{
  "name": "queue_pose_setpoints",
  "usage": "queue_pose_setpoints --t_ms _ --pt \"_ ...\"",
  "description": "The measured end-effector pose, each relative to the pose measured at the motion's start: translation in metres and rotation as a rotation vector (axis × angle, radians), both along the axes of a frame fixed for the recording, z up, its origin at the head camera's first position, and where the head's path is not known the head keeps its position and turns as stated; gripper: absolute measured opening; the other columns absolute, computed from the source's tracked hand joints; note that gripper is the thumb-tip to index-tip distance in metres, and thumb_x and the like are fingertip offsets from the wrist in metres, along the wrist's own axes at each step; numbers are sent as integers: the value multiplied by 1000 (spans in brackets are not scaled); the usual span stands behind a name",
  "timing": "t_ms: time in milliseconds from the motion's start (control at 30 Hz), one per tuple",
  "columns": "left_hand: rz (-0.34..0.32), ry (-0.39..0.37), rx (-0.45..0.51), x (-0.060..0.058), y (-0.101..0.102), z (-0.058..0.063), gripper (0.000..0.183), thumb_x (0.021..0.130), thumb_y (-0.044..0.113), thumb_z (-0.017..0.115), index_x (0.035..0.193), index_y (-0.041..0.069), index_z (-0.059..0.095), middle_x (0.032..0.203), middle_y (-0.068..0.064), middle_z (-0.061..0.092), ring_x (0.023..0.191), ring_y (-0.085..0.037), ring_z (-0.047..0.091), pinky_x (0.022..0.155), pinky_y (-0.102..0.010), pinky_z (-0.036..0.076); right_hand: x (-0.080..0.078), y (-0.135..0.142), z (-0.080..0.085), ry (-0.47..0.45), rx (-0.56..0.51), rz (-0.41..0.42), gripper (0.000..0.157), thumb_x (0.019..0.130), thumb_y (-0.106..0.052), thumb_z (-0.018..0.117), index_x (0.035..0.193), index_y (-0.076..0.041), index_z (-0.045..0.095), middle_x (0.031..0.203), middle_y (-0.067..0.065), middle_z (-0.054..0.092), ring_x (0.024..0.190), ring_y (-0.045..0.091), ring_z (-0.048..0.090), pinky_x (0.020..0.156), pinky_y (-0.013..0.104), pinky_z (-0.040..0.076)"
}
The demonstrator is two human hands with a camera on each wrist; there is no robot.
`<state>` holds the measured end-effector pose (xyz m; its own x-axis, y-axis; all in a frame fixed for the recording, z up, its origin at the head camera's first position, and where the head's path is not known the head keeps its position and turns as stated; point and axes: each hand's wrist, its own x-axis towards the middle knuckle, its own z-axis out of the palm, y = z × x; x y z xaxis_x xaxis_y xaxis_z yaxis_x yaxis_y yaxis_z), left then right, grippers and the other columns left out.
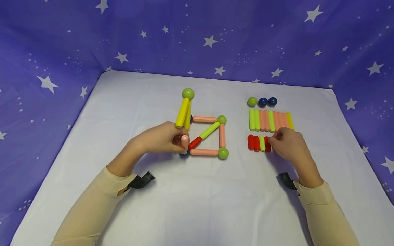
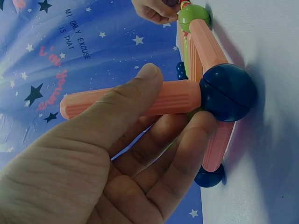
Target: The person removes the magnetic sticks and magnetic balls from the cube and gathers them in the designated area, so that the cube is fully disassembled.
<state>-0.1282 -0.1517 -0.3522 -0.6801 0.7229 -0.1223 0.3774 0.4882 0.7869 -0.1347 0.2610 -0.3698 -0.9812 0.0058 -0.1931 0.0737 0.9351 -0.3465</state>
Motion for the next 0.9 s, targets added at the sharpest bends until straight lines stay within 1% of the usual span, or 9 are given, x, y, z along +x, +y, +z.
queue_pose_setpoints --t_ms 67,133,300,400,600,700,767,833,900 --pt "-2 3 -7 0 1 0 15 82 12 79 90 14 67 79 5 65 71 -12 63 66 -27 54 2 -4 2 79 11 3 21 89 -22 55 92 -2 60 73 10 59 63 26 51 49 32 41" --pt "-2 6 -12 0 1 0 15 82 12 79 90 14 66 79 5 65 72 -12 63 66 -27 54 3 -13 5 162 6 34 19 89 -20 55 92 -2 61 72 9 59 60 25 51 49 33 40" --pt "-1 12 -14 0 1 0 17 81 12 80 91 14 66 79 5 65 72 -11 64 67 -27 54 8 -54 16 291 -30 185 15 87 -17 57 90 -3 62 69 6 61 56 21 51 50 34 42" --pt "-5 20 -16 0 1 0 17 81 12 80 90 14 66 79 5 65 73 -11 63 67 -27 54 12 -85 24 317 -49 287 13 87 -17 60 90 -5 62 70 4 61 56 19 52 52 33 43" --pt "-7 17 -16 0 1 -1 17 81 10 80 90 14 66 79 5 65 73 -11 63 68 -27 54 22 -141 36 299 -152 521 12 87 -19 67 93 -9 63 74 -3 60 60 13 51 54 29 45" --pt "-12 14 -4 -1 0 -1 17 81 8 79 91 13 66 79 4 65 73 -12 64 68 -27 54 25 -162 40 302 -246 636 16 87 -20 67 100 -11 62 78 -6 59 62 10 51 54 26 46" --pt "-18 20 11 -1 0 -2 17 81 6 78 90 12 65 79 4 65 71 -12 63 67 -27 54 26 -174 41 323 -318 725 20 88 -20 66 107 -12 62 80 -8 58 64 10 51 56 25 46" --pt "-19 47 2 -1 0 -2 18 80 5 78 88 12 64 77 4 63 68 -11 61 64 -27 52 27 -184 41 344 -371 806 25 90 -21 65 114 -13 62 83 -8 58 67 9 52 57 23 45" --pt "-18 74 -11 -1 0 -3 19 79 4 79 87 11 62 75 4 61 66 -11 58 62 -27 51 28 -192 40 356 -391 862 27 92 -22 65 117 -13 62 85 -6 58 71 9 53 60 22 45"
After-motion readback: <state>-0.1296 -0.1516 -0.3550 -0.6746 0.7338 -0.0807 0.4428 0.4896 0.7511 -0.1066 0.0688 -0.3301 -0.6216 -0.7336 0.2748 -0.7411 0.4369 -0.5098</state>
